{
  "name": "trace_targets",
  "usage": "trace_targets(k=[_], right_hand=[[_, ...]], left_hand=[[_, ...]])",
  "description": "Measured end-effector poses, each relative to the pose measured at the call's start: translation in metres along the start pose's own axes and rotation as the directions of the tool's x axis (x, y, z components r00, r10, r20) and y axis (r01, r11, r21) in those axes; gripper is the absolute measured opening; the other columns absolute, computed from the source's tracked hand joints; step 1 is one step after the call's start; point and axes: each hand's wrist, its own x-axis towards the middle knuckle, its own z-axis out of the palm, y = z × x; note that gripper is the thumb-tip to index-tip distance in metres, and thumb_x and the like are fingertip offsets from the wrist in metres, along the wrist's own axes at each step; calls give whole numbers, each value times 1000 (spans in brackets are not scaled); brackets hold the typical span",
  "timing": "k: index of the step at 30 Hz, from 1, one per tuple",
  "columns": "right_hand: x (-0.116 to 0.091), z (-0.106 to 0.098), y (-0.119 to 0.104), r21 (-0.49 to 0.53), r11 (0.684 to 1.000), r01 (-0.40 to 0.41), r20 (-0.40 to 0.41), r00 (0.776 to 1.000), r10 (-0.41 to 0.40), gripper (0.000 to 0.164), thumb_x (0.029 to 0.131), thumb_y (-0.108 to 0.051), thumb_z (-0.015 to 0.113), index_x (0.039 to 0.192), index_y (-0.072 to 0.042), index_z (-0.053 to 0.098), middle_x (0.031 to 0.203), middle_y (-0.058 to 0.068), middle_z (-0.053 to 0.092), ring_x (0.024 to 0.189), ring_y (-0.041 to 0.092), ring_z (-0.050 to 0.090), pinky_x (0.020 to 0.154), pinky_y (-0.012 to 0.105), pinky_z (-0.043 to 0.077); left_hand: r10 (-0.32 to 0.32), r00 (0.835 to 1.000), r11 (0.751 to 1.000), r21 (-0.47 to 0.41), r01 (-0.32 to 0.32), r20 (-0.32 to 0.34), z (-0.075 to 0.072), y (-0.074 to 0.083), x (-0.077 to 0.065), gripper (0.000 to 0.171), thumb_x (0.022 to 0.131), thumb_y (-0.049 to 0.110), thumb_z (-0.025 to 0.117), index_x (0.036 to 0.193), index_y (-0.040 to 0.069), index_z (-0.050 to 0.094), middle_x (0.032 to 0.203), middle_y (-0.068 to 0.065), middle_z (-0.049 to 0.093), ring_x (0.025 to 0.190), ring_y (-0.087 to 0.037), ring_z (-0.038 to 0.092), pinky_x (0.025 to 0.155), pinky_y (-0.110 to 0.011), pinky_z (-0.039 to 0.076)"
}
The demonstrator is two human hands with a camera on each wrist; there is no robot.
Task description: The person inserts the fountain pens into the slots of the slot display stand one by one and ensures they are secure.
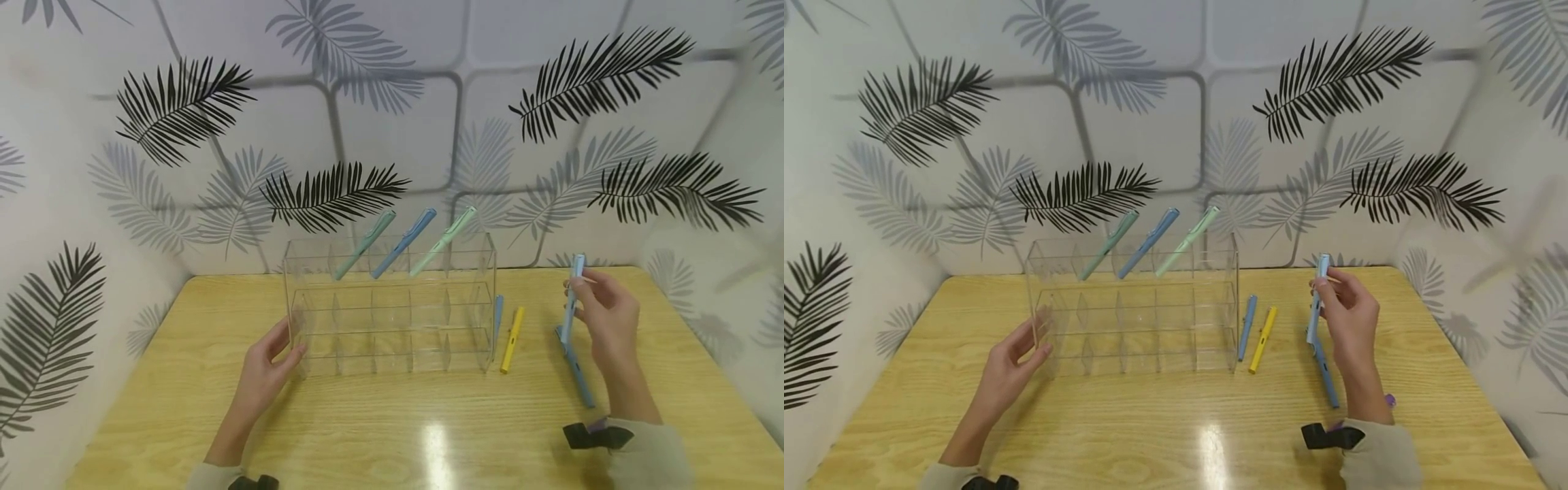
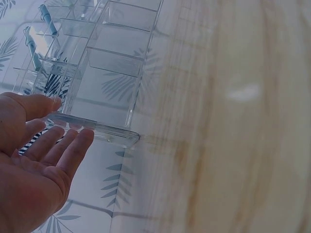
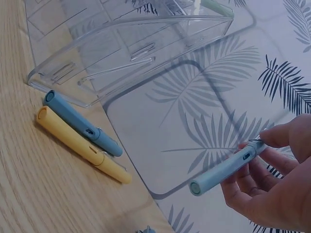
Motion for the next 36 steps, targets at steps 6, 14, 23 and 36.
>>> trace_targets(k=[6, 14, 23, 36], right_hand=[[-9, 5, -11, 51, 998, 47, 135, 989, -53, 34, 97, 1, 67, 131, 3, 61, 99, 5, 71, 84, 16, 75, 69, 35, 64], [-18, 12, -21, 1, 993, 114, 251, 962, -111, 51, 99, 1, 64, 146, -14, 53, 104, 7, 65, 84, 16, 75, 67, 36, 64], [-29, 29, -30, 17, 985, 174, 223, 959, -173, 48, 97, -1, 69, 144, -7, 58, 98, 7, 73, 84, 17, 76, 65, 37, 64], [-45, 54, -39, 102, 967, 234, 217, 943, -251, 39, 97, 4, 67, 135, 3, 62, 100, 11, 70, 86, 19, 75, 67, 39, 63]], left_hand=[[4, 1000, 1000, -14, -4, 0, 0, -1, 0, 56, 99, -5, 63, 151, -8, 42, 151, -30, 44, 137, -47, 44, 98, -16, 49], [-19, 1000, 1000, -5, 19, 2, 0, 1, 0, 56, 98, -7, 62, 150, -9, 42, 150, -31, 45, 137, -49, 44, 98, -19, 49], [-75, 997, 997, -9, 75, 1, 0, 4, 0, 56, 99, -3, 63, 151, -9, 42, 151, -30, 44, 137, -49, 44, 98, -25, 50], [-46, 999, 998, -51, 46, 9, 1, 3, 0, 56, 100, -3, 63, 151, -8, 41, 153, -30, 43, 138, -49, 42, 94, -22, 52]])
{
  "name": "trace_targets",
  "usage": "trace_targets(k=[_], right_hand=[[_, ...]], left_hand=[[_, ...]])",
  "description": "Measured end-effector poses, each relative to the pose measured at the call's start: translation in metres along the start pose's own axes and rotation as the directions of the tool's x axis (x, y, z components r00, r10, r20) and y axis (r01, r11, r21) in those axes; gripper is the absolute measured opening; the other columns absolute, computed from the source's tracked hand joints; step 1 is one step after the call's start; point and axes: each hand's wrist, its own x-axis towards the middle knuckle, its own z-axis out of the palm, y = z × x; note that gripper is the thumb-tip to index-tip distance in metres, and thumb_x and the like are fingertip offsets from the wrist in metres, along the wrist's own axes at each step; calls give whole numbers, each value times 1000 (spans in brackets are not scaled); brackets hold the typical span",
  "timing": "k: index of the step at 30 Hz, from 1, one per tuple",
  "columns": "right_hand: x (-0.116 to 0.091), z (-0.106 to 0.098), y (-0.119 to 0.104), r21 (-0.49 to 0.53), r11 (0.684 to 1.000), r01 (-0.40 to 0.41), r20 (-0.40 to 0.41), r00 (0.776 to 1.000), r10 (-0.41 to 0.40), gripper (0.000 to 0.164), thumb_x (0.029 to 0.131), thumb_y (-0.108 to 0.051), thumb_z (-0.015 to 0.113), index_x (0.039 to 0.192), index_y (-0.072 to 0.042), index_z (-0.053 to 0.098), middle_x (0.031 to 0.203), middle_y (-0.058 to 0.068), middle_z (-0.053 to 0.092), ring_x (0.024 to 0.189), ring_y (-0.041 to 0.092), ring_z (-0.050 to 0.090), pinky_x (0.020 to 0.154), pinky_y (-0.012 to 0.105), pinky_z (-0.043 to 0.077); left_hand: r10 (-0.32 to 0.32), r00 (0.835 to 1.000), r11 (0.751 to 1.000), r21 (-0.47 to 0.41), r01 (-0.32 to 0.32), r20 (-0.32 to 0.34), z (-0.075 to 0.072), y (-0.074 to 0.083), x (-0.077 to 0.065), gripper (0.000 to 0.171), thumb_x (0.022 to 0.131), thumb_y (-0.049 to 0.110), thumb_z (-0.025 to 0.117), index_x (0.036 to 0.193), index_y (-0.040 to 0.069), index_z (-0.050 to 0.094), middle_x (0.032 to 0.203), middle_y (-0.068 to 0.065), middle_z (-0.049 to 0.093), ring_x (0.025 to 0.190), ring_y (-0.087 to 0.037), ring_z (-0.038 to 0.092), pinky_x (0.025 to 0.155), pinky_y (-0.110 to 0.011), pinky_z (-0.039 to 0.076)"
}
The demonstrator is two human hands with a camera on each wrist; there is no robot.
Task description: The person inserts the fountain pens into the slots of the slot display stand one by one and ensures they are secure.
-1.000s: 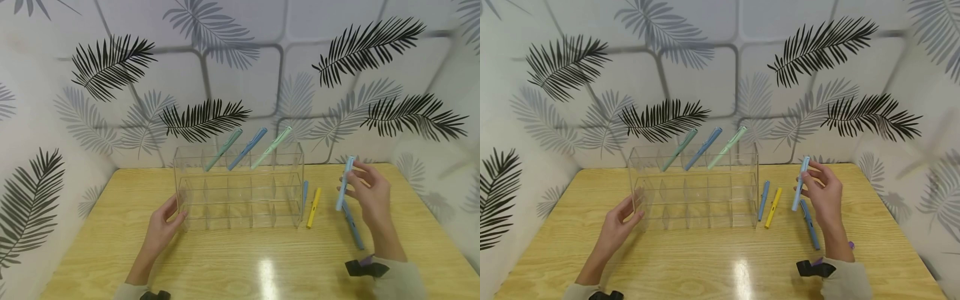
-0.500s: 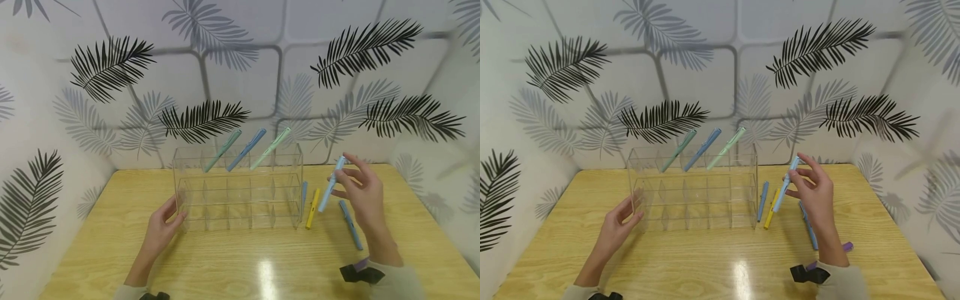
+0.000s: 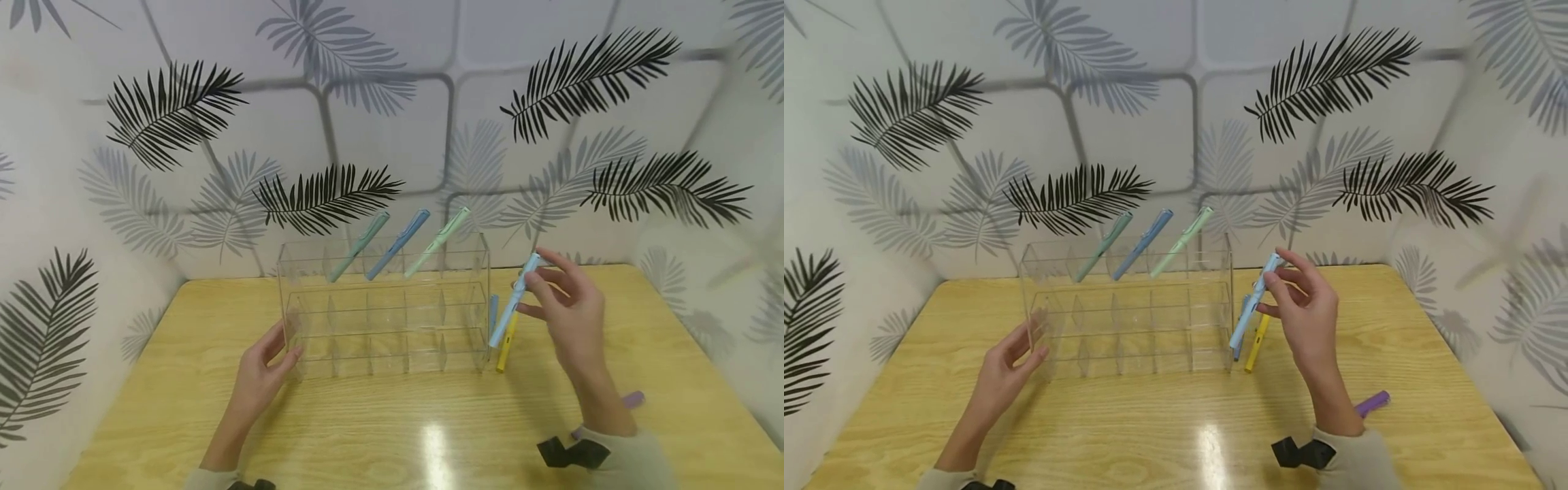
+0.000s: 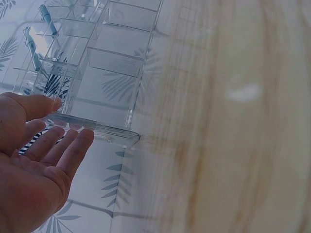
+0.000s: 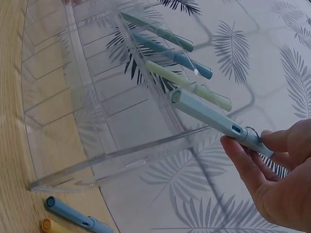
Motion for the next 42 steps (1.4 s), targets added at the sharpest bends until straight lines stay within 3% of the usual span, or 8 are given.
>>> trace_targets(k=[9, 21, 29, 34, 42], right_hand=[[0, 28, -1, 58, 998, 13, 45, 999, -15, 40, 93, 9, 70, 132, 4, 62, 101, 13, 65, 83, 19, 72, 68, 43, 64], [5, 71, 8, 113, 991, 65, 34, 997, -69, 39, 92, 9, 71, 129, 5, 59, 102, 15, 65, 82, 20, 72, 71, 46, 65], [10, 98, 13, 107, 988, 112, 34, 993, -116, 36, 92, 8, 72, 126, 8, 60, 102, 14, 67, 85, 21, 71, 72, 46, 65], [13, 115, 15, 121, 983, 141, 25, 989, -145, 35, 92, 7, 73, 124, 9, 60, 102, 16, 67, 86, 22, 71, 74, 48, 64], [12, 140, 24, 85, 984, 158, 22, 987, -160, 33, 91, 8, 73, 121, 12, 59, 100, 18, 66, 84, 19, 72, 76, 40, 65]], left_hand=[[-13, 1000, 1000, 11, 13, -6, -3, -2, -2, 56, 100, -3, 63, 151, -9, 42, 151, -31, 44, 137, -49, 44, 93, -21, 52], [-36, 999, 999, 11, 36, -7, -6, -3, -4, 56, 100, -2, 63, 151, -9, 41, 152, -31, 43, 138, -51, 42, 94, -22, 52], [-48, 999, 998, 39, 48, -13, -5, -1, -2, 56, 99, -2, 64, 150, -10, 42, 151, -31, 44, 137, -49, 45, 98, -29, 51], [2, 1000, 998, 70, 0, -19, -4, 0, 0, 54, 99, -2, 65, 149, -10, 44, 149, -29, 47, 136, -45, 48, 103, -23, 46], [-20, 1000, 999, 25, 20, -17, -2, -2, 0, 55, 99, -3, 65, 149, -10, 43, 150, -30, 46, 136, -48, 46, 97, -24, 51]])
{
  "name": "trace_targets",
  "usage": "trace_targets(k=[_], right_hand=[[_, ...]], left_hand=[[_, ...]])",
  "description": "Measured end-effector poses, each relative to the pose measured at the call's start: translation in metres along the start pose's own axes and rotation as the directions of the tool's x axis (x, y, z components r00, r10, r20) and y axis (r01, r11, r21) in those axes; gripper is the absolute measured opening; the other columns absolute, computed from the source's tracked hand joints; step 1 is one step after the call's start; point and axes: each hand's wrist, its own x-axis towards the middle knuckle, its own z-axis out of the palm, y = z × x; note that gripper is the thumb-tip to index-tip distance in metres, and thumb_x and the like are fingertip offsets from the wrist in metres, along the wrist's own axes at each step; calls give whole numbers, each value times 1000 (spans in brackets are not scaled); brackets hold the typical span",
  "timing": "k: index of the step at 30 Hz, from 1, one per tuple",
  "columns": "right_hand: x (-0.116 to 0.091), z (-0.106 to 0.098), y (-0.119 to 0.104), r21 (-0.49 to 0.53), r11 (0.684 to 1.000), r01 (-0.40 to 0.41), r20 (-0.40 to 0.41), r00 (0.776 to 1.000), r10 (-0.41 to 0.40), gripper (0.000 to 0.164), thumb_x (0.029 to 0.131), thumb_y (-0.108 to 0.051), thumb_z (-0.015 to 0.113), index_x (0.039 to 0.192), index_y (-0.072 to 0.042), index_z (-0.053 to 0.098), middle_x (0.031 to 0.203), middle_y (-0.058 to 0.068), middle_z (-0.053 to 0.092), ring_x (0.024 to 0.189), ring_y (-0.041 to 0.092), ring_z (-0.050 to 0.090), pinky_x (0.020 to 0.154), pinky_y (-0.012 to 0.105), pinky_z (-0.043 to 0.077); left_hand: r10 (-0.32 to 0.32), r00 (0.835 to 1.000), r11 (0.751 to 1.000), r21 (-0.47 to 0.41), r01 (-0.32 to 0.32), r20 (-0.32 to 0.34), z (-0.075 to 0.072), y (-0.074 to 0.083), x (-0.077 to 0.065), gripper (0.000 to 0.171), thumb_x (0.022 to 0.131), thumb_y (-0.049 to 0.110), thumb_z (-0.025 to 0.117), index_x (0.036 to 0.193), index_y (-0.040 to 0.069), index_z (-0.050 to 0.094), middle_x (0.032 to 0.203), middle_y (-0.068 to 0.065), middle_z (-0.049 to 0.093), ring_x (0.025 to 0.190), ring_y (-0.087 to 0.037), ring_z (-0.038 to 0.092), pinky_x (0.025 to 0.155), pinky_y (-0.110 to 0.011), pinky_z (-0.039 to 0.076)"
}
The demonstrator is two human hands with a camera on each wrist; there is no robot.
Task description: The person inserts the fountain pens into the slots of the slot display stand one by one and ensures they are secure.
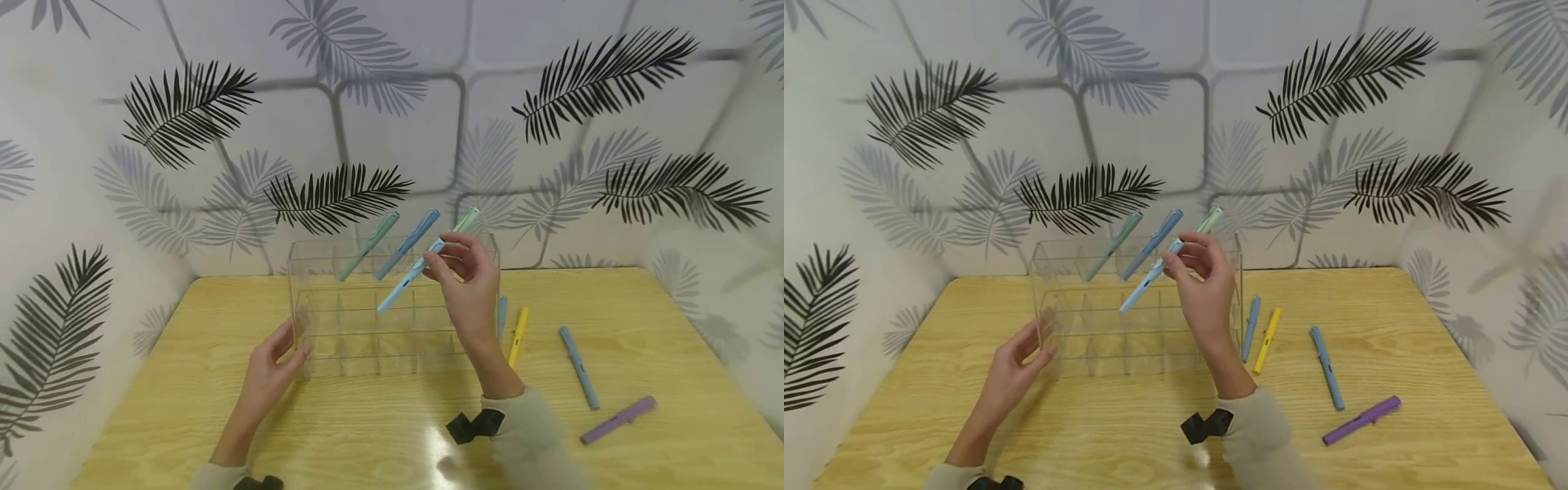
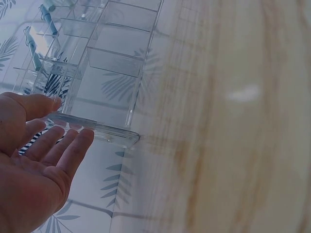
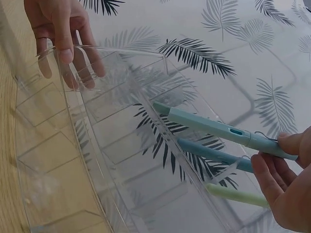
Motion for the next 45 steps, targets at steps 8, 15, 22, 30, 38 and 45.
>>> trace_targets(k=[8, 15, 22, 30, 38, 45], right_hand=[[-3, 12, 8, 2, 1000, -17, -15, 1000, 17, 30, 91, 6, 74, 118, 9, 60, 100, 23, 67, 83, 19, 72, 78, 38, 65], [-12, 16, 12, -66, 997, -25, 14, 1000, 26, 28, 92, -1, 76, 115, 7, 64, 99, 21, 71, 82, 20, 74, 76, 34, 65], [-22, 23, 21, -127, 988, -84, 98, 991, 97, 21, 91, -1, 77, 110, 2, 68, 96, 20, 74, 82, 25, 76, 74, 29, 64], [-21, 30, 20, -278, 956, -92, 138, 981, 134, 22, 92, -5, 77, 110, 3, 68, 92, 14, 77, 82, 29, 76, 74, 26, 63], [-18, 35, 21, -340, 935, -100, 113, 983, 147, 21, 90, -7, 80, 105, 0, 67, 91, 12, 78, 82, 24, 77, 75, 33, 64], [-19, 33, 25, -437, 899, -41, 101, 990, 94, 23, 90, -11, 81, 104, 2, 67, 87, 9, 78, 77, 20, 77, 70, 38, 65]], left_hand=[[-4, 1000, 1000, -7, 4, 5, 1, -1, 0, 56, 99, -3, 64, 150, -10, 42, 151, -30, 45, 137, -48, 45, 99, -31, 51], [-23, 1000, 999, -49, 23, 16, 0, -2, 0, 57, 100, -3, 63, 152, -8, 40, 153, -30, 43, 139, -49, 42, 97, -28, 52], [25, 1000, 999, -27, -25, 8, 2, -3, -1, 56, 99, -5, 63, 150, -11, 41, 150, -31, 44, 137, -49, 44, 97, -23, 51], [17, 1000, 1000, -7, -17, 3, 0, -2, 0, 55, 99, -5, 64, 149, -11, 42, 150, -31, 45, 137, -49, 45, 98, -25, 51], [42, 999, 999, 23, -42, -6, 0, 0, 1, 55, 98, -5, 64, 149, -11, 44, 149, -29, 47, 136, -46, 47, 105, -40, 46], [21, 1000, 1000, 17, -21, 3, 1, 3, 0, 55, 99, -2, 64, 149, -10, 43, 149, -29, 47, 136, -45, 47, 102, -41, 49]])
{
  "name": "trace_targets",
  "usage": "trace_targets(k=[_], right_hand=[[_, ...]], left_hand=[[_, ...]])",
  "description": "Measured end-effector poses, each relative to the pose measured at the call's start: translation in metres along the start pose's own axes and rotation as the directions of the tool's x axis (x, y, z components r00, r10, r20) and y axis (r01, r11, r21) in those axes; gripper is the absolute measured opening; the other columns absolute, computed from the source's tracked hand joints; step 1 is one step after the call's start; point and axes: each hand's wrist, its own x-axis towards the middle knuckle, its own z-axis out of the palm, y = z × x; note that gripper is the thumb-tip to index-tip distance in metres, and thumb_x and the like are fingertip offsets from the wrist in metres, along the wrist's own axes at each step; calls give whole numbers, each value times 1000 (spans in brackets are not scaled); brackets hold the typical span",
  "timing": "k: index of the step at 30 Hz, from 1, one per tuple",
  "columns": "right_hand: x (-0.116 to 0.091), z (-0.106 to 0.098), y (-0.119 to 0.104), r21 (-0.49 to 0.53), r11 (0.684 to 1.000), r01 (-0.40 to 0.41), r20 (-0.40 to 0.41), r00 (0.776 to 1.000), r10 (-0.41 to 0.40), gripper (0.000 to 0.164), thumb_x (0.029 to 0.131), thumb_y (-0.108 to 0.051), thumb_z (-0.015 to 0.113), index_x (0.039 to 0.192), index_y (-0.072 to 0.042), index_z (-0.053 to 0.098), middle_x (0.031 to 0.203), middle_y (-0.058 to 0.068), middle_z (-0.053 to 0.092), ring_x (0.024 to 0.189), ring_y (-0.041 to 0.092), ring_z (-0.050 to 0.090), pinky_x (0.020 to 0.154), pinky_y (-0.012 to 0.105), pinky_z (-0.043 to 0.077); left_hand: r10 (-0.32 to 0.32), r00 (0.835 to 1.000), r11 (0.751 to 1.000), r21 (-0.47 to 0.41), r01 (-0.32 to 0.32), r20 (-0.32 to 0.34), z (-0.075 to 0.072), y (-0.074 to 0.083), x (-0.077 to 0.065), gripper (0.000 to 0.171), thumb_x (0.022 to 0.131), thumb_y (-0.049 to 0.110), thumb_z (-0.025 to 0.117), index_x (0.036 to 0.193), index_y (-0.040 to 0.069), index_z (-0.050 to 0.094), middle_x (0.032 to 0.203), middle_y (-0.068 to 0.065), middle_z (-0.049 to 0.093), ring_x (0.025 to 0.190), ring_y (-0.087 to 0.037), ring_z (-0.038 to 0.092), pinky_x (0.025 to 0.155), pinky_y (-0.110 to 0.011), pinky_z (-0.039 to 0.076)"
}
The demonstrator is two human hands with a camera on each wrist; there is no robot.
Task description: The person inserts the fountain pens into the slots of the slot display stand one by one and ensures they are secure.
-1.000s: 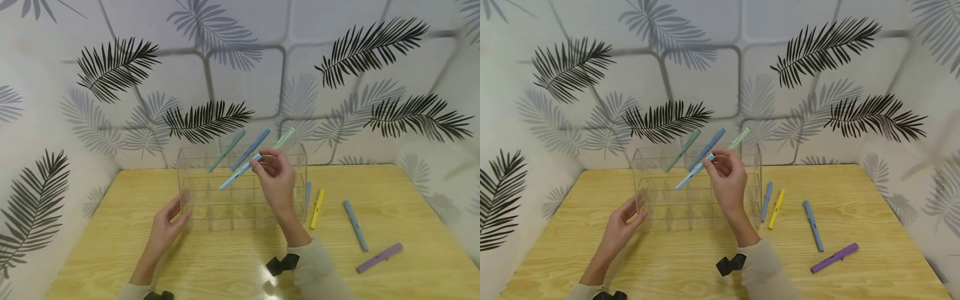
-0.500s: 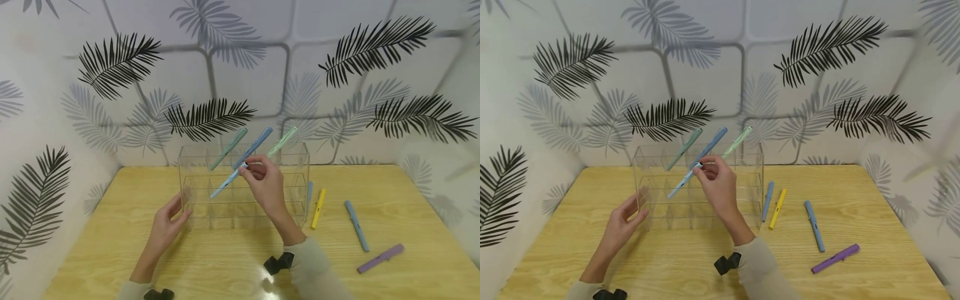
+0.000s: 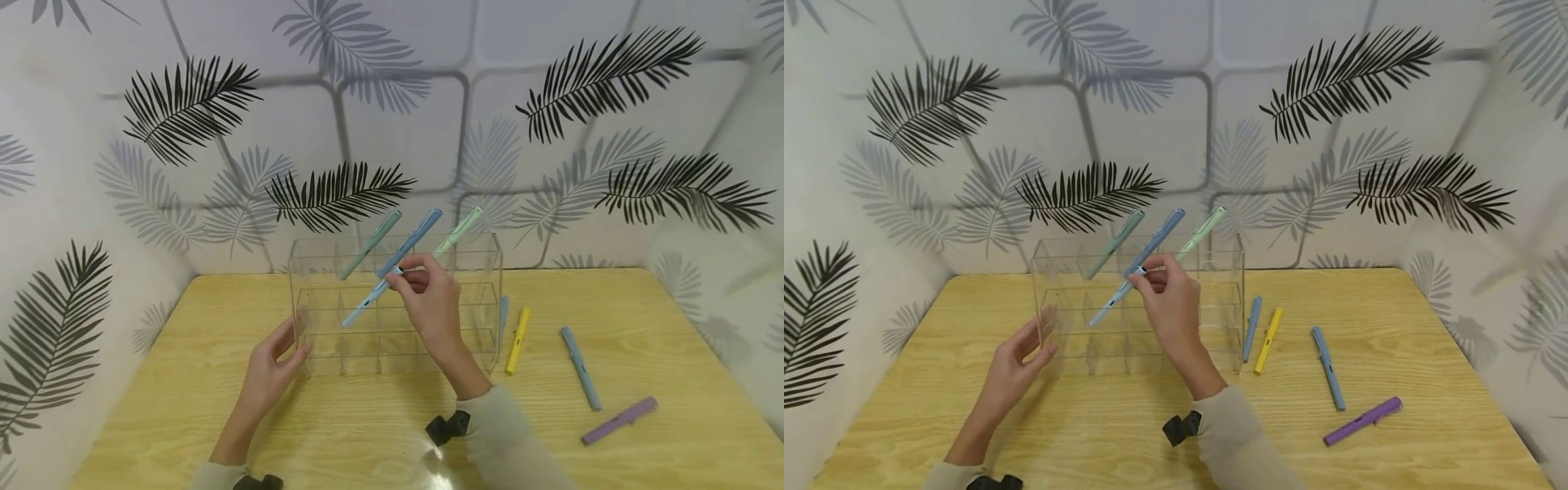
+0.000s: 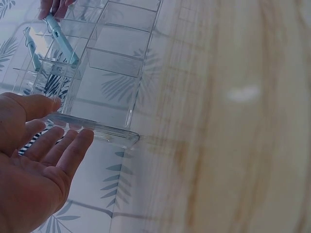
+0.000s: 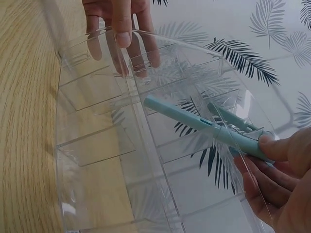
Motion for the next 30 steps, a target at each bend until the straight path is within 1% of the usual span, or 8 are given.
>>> trace_targets(k=[4, 7, 10, 14, 18, 22, 25, 30], right_hand=[[0, -2, 0, -61, 998, 11, -6, 1000, -11, 22, 90, -13, 81, 103, -2, 67, 85, 9, 78, 74, 21, 77, 67, 38, 65], [-1, -4, 0, -90, 996, 18, -5, 1000, -19, 22, 91, -15, 80, 103, -2, 67, 84, 9, 78, 73, 22, 76, 66, 37, 65], [-1, -4, 1, -108, 994, 26, -4, 1000, -27, 23, 92, -15, 79, 105, 0, 66, 85, 9, 78, 73, 21, 76, 66, 37, 65], [-2, -5, 1, -109, 993, 39, -1, 999, -40, 24, 92, -14, 79, 105, 1, 66, 85, 9, 78, 73, 20, 76, 66, 36, 65], [-3, -5, 3, -113, 991, 66, 2, 998, -67, 23, 92, -13, 79, 105, -1, 66, 85, 9, 78, 72, 18, 76, 67, 35, 65], [-4, -7, 5, -115, 990, 86, 6, 996, -86, 24, 92, -13, 79, 108, -3, 65, 88, 9, 78, 75, 18, 76, 69, 32, 65], [-5, -12, 7, -108, 990, 89, 7, 996, -89, 25, 93, -13, 78, 111, -4, 64, 92, 8, 78, 80, 17, 76, 71, 31, 64], [-6, -30, 8, -72, 994, 83, 5, 997, -83, 25, 93, -13, 78, 112, -4, 64, 93, 6, 77, 85, 17, 74, 73, 37, 64]], left_hand=[[-4, 1000, 1000, -6, 4, 0, 1, 0, 1, 55, 99, -3, 64, 149, -10, 43, 149, -29, 47, 137, -45, 47, 103, -42, 49], [3, 1000, 1000, -8, -3, -2, 1, 0, 1, 54, 99, -4, 65, 149, -11, 44, 149, -29, 47, 136, -45, 47, 103, -44, 48], [8, 1000, 1000, -9, -8, -2, 2, 1, 1, 54, 98, -4, 65, 148, -11, 44, 149, -29, 48, 136, -45, 47, 102, -43, 49], [-7, 1000, 999, -35, 7, 3, 2, 2, 1, 54, 99, -4, 64, 149, -10, 44, 149, -29, 47, 137, -47, 46, 99, -34, 52], [-21, 1000, 998, -60, 21, 5, 2, 2, 0, 55, 99, -4, 64, 150, -10, 43, 150, -30, 46, 137, -49, 44, 95, -27, 53], [-30, 1000, 998, -55, 30, 3, 1, 1, -1, 55, 99, -4, 64, 150, -9, 43, 150, -30, 46, 137, -50, 44, 95, -25, 53], [-34, 999, 998, -52, 34, 5, 0, 0, -1, 55, 99, -3, 64, 150, -9, 43, 151, -30, 45, 137, -50, 43, 95, -25, 53], [-37, 999, 998, -57, 38, 10, 0, 0, -1, 55, 100, -3, 63, 151, -8, 42, 152, -30, 44, 138, -50, 43, 95, -25, 53]])
